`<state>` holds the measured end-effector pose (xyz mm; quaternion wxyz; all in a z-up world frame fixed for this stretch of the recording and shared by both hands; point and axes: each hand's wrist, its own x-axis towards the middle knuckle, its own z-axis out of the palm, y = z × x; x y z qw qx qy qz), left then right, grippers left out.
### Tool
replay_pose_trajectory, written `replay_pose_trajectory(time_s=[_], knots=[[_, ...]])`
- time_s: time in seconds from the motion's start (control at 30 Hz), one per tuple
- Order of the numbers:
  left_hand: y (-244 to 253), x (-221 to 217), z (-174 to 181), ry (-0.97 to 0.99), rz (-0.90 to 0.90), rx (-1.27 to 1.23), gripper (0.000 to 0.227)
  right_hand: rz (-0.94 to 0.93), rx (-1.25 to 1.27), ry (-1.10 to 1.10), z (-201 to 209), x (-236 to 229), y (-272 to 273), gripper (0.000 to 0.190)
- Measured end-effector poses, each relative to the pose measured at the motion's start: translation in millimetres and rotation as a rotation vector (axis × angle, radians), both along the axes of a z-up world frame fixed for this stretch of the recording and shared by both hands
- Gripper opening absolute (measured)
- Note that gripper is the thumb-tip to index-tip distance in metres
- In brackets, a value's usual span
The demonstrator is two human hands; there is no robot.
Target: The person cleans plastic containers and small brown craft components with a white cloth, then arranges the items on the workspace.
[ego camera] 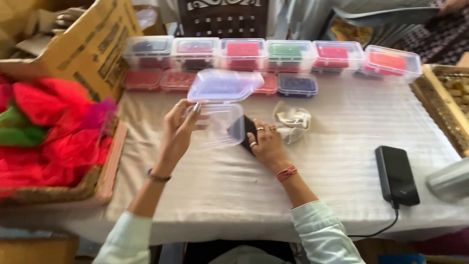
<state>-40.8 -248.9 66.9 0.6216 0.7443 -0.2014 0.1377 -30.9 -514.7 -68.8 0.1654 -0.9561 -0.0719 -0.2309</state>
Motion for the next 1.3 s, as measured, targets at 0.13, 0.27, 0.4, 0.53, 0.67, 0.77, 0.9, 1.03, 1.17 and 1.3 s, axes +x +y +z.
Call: replay_pose_trajectory(time_s=[0.13,0.27,0.4,0.53,0.67,0.77,0.9,1.03,1.17,1.3], knots=[[-43.0,74.9,-68.1,0.358,-0.364,-0.555,0.032,0.019,0.024,0.041,17.9,-1.7,-4.7,0.045],[-54.8,99.4,-127.0,0.586,-0.395,-0.871,0.045,-0.076,0.004,-0.248,22.0,10.4,-27.9,0.039],[-44.9,87.5,-147.6,0.596,-0.345,-0.817,0.051,-0.274,-0.131,-0.287,9.1,23.4,-61.7,0.037],[-52.6,75.4,-132.5,0.528,-0.379,-0.733,0.054,-0.316,-0.038,-0.211,-32.3,37.7,-100.7,0.031],[-58.9,71.2,-130.9,0.5,-0.292,-0.635,0.053,-0.19,0.466,-0.384,29.1,9.8,-73.0,0.023],[-58.9,71.5,-141.3,0.439,-0.242,-0.61,0.049,0.111,1.038,-0.213,42.1,-6.5,-19.0,0.019],[-65.1,88.6,-184.4,0.405,-0.283,-0.583,0.046,0.526,0.093,-0.082,37.5,-8.7,44.6,0.011],[-53.8,74.8,-153.5,0.03,0.077,-0.171,0.048,0.413,-0.018,0.07,83.4,-7.7,68.3,0.015],[-58.4,51.5,-105.5,0.373,-0.073,-0.687,0.038,0.161,-0.013,-0.154,83.0,-5.5,54.4,0.041],[-79.7,48.6,-155.3,0.243,0.0,-0.474,0.041,0.263,0.031,-0.191,49.7,-10.4,61.7,0.019]])
